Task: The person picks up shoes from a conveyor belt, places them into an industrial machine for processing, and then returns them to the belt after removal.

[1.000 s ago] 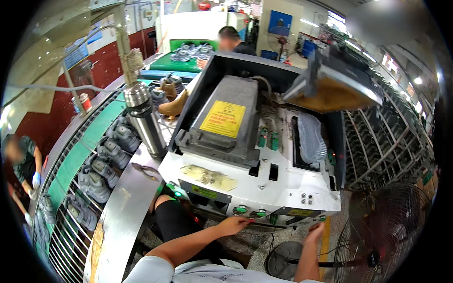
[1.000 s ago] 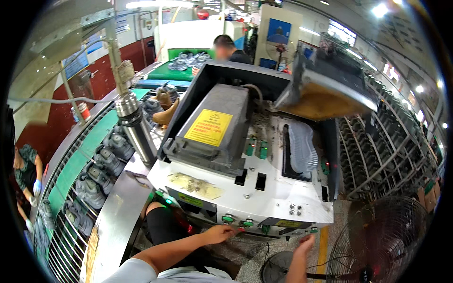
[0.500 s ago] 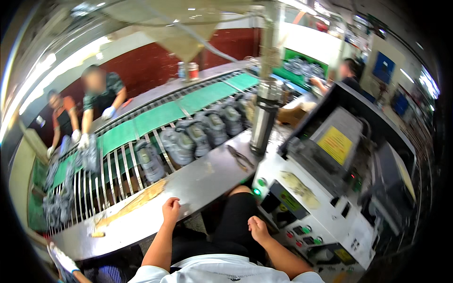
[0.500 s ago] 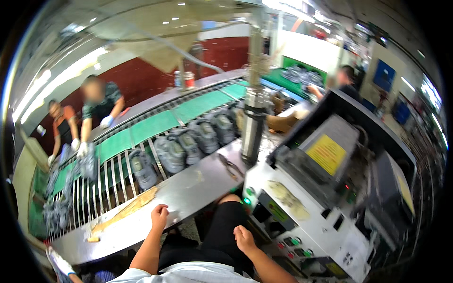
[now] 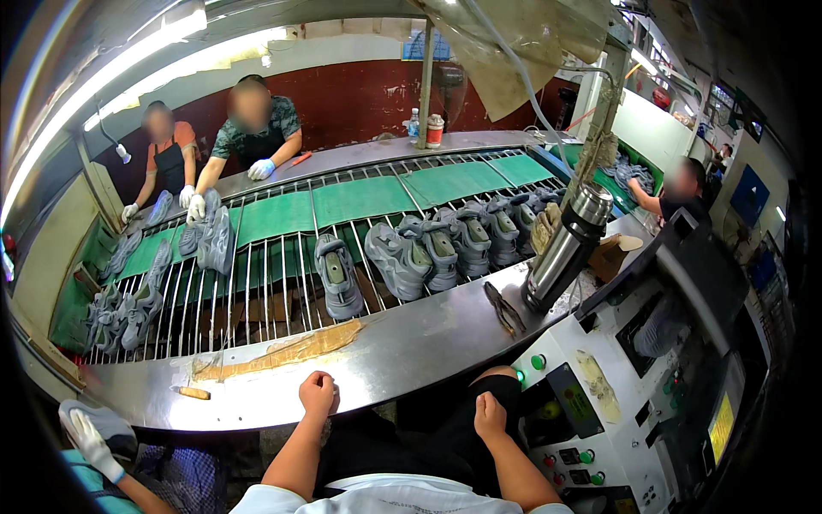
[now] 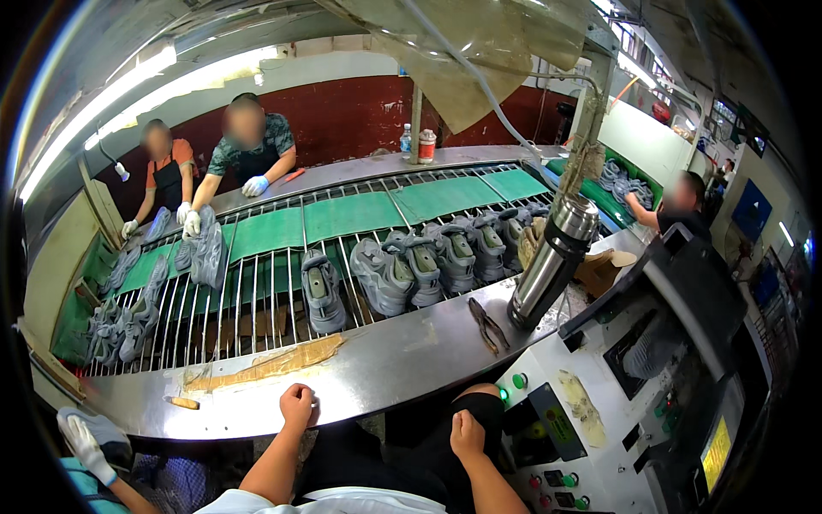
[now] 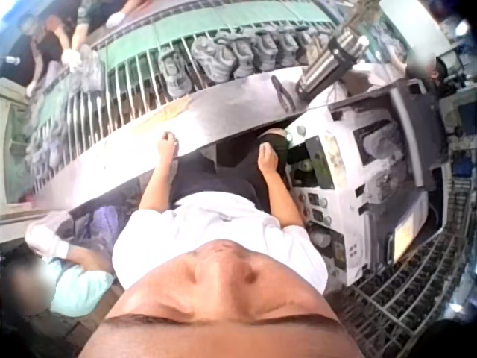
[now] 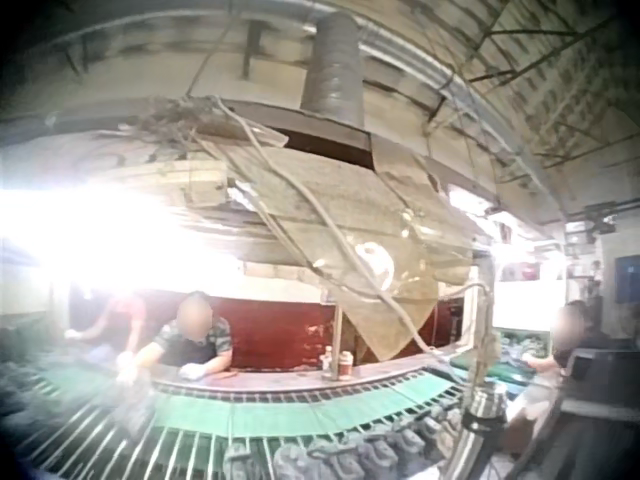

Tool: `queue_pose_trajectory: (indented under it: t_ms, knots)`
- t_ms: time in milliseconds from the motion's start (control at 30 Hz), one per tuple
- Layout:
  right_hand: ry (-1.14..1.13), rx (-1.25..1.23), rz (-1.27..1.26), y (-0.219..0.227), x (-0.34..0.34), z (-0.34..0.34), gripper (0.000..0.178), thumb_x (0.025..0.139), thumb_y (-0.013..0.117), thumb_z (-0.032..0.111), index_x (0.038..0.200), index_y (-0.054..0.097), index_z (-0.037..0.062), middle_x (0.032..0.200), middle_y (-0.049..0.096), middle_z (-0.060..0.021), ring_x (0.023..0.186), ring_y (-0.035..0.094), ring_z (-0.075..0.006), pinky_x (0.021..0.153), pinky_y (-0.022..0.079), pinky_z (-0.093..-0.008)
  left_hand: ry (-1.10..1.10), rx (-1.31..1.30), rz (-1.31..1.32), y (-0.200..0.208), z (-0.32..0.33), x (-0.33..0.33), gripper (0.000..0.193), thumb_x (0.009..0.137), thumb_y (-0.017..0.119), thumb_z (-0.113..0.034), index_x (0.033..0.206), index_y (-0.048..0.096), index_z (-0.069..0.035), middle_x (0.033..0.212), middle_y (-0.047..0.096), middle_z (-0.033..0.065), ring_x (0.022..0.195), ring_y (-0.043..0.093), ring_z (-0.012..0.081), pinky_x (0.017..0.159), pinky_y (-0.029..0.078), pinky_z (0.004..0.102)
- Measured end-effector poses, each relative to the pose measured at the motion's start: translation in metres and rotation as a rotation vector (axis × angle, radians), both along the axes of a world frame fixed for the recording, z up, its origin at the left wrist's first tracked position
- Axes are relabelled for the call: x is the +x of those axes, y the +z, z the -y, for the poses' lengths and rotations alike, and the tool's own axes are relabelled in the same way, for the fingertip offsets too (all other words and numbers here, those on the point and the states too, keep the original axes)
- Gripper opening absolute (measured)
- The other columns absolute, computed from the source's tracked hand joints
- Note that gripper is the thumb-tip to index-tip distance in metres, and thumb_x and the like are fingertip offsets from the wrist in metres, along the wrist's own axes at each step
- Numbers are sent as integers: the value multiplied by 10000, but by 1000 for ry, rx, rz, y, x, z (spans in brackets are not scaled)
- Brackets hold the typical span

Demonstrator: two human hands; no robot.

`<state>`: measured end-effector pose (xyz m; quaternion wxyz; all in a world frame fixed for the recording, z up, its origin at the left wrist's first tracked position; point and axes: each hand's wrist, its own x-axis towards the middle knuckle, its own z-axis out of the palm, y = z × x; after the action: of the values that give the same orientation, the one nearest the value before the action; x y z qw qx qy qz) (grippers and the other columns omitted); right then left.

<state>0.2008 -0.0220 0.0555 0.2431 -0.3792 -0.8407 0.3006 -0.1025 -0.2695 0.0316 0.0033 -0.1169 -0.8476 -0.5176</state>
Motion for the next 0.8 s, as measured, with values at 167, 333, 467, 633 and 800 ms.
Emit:
queue_pose_trajectory:
  t_ms: [167,333,467,633,800]
  knots:
    - [-5,-19,-64,0,12,3,224,952,460,227,824,514,52,766,584,-169,729,569,-394,640,447,-455,-1,-79,-44,14,-1,4,124,774,587,-149,734,676,-72,654,648,91,606,628,218,596,484,315]
    - [33,-36,-91,8,4,6,250,956,440,243,821,551,65,787,620,-148,754,597,-364,661,464,-442,3,-84,-45,10,-1,3,118,774,593,-154,737,679,-82,648,644,92,605,627,229,596,486,320]
    - [71,-61,46,8,6,2,293,959,420,265,798,563,67,773,627,-149,745,600,-366,670,465,-454,-4,-110,-93,14,-2,5,132,780,585,-152,734,672,-65,651,646,99,599,623,227,591,479,319]
    - [33,-29,112,4,8,3,301,957,418,267,777,539,59,759,614,-170,733,588,-392,652,454,-480,-2,-127,-103,15,-2,6,130,777,586,-154,730,671,-67,653,644,101,604,622,234,594,481,323]
    - [27,-7,86,7,8,6,294,954,426,267,774,519,54,758,606,-178,731,581,-401,637,446,-496,5,-140,-112,23,-2,9,115,765,597,-160,732,677,-84,650,640,101,611,626,253,604,491,334]
